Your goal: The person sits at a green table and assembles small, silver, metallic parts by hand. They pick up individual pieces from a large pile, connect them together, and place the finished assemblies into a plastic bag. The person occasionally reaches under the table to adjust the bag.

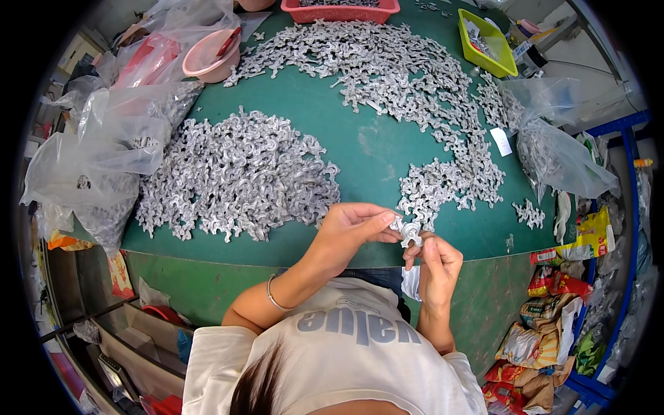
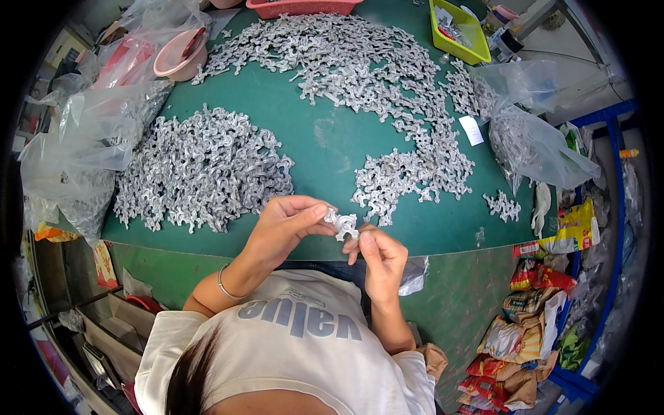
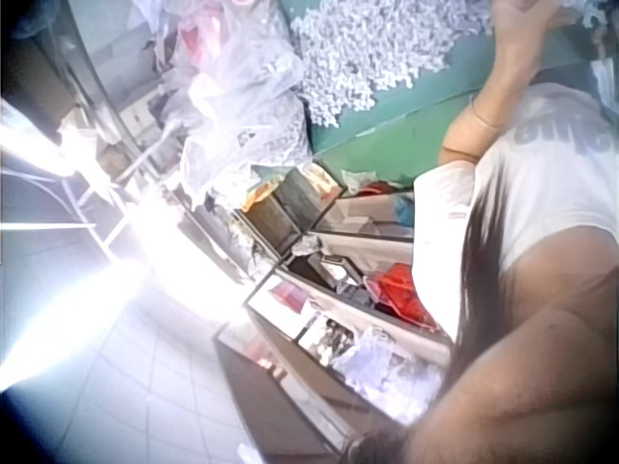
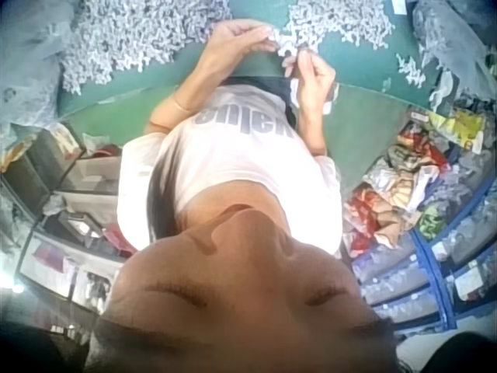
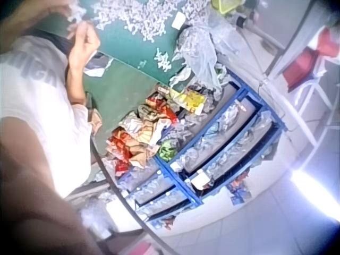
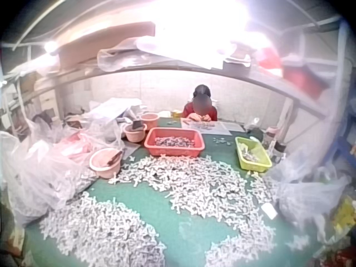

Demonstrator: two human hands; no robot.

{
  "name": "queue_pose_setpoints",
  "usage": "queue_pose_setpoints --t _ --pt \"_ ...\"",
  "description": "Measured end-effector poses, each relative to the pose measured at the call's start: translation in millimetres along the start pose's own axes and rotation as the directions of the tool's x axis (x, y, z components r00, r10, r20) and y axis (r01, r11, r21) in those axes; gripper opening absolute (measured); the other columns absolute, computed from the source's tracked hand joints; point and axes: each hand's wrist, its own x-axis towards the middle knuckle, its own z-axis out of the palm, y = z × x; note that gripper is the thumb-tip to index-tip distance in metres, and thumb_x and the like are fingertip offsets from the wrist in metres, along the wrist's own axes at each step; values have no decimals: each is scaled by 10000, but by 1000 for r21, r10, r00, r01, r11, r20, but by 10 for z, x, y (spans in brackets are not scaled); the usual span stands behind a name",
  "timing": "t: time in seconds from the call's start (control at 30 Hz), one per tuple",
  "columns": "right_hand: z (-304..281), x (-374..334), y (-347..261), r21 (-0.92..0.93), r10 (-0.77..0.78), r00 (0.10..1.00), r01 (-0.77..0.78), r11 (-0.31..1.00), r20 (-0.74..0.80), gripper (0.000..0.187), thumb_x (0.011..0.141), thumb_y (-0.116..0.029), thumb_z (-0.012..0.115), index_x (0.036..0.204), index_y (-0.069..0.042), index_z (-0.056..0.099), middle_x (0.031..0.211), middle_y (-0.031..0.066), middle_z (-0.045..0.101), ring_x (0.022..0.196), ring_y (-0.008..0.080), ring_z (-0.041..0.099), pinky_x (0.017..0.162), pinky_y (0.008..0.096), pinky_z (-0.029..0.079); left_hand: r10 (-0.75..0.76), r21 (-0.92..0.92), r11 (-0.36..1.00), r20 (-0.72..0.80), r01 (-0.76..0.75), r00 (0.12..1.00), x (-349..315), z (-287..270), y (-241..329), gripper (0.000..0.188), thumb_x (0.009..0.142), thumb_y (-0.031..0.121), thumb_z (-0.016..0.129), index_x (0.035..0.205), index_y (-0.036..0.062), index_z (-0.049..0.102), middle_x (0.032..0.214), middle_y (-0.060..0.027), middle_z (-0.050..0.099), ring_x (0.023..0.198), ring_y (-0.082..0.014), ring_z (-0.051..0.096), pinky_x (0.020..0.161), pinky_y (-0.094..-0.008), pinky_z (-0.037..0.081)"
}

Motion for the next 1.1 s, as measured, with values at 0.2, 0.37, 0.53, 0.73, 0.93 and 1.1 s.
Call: queue_pose_setpoints --t 0.2,0.37,0.53,0.73,0.93,1.1 --pt "-15 38 22 -226 -36 998 23 974 -54 215 859 -74 506 708 67 568 713 97 574 560 90 473 488 196 365 21 107 994 -14 -20 1000 62 48 -38 197 851 135 542 971 -20 572 893 -81 602 805 -135 586 769 -278 484" --pt "-146 93 107 -253 35 999 -34 967 -3 150 860 -84 512 848 46 586 749 83 594 624 88 521 508 179 390 -83 148 986 3 82 997 185 -95 -41 180 840 130 563 916 -31 583 826 -69 606 766 -122 585 725 -259 494" --pt "-320 182 92 -337 73 997 -71 939 -6 200 848 -84 509 1017 13 554 789 57 602 687 75 540 506 174 401 -23 33 999 -134 28 991 914 -264 510 185 824 76 549 971 -34 568 930 -108 608 855 -176 596 778 -294 499" --pt "-292 216 124 -454 105 991 -57 889 82 174 792 -53 576 951 13 600 750 39 606 687 70 537 534 188 406 206 210 964 -196 -164 959 2078 -381 1557 372 826 118 552 1136 -48 430 1055 -151 526 976 -282 549 843 -365 474" --pt "-605 222 155 -530 6 996 -50 847 -84 159 770 -91 608 891 11 613 750 47 612 655 79 527 517 209 400 -188 444 890 142 107 972 1394 110 616 383 823 133 572 1161 -7 458 1094 -94 507 966 -200 542 798 -310 468" --pt "-704 252 58 -830 -183 967 -44 556 -175 156 721 -47 632 866 2 601 737 98 565 646 220 520 575 303 412 -175 574 819 266 -10 948 408 -7 179 322 833 80 548 1135 -10 486 1084 -73 517 954 -132 517 796 -253 438"
